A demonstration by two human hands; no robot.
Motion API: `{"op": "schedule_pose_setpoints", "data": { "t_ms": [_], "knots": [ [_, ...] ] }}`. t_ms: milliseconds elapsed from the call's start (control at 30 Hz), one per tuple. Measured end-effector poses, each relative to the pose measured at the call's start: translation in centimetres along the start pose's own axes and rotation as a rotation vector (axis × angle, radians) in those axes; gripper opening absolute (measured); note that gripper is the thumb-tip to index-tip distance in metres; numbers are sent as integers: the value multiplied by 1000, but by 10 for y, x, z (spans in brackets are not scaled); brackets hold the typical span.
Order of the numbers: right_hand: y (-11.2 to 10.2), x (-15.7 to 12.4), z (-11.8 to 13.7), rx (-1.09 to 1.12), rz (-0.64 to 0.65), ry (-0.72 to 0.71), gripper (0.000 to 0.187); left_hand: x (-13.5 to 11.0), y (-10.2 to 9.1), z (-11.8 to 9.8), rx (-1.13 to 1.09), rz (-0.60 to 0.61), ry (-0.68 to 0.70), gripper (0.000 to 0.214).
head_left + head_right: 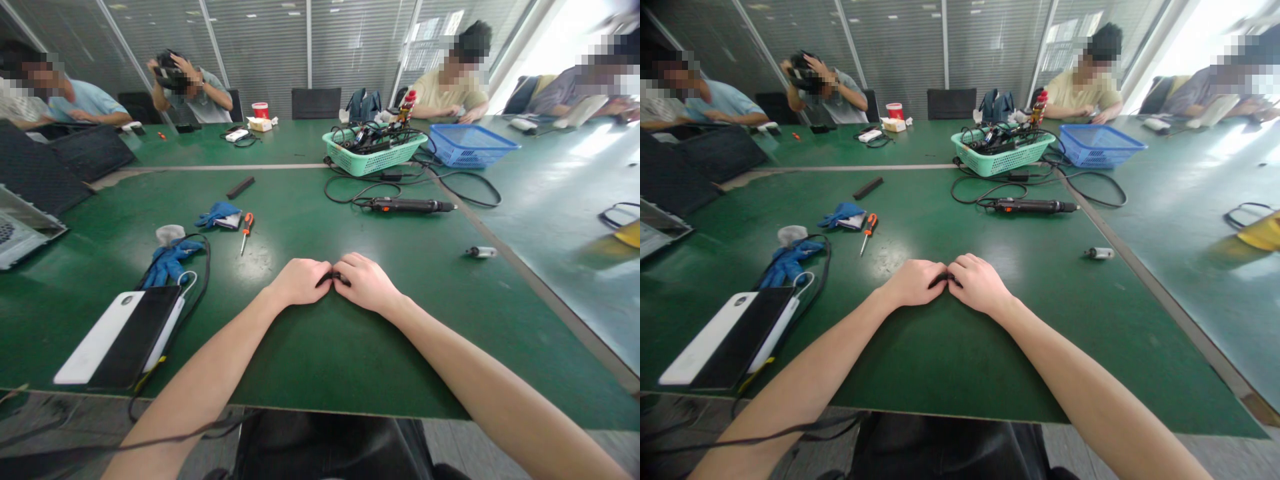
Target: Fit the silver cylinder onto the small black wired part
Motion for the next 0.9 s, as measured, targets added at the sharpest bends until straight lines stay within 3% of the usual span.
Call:
{"op": "schedule_pose_setpoints", "data": {
  "t_ms": [900],
  "knots": [
    [-1,2,3,-7,6,-17,6,-1,-3,-1,-5,19,-31,15]
  ]
}}
Point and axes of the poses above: each hand's wrist, its own x-axis towards the middle knuckle, its own y-axis out of the palm, z = x × y, the point moved 4 cm from there along x, towards the middle knuckle, and after that the axes turned 1 degree about x, right-handed, at the moved point
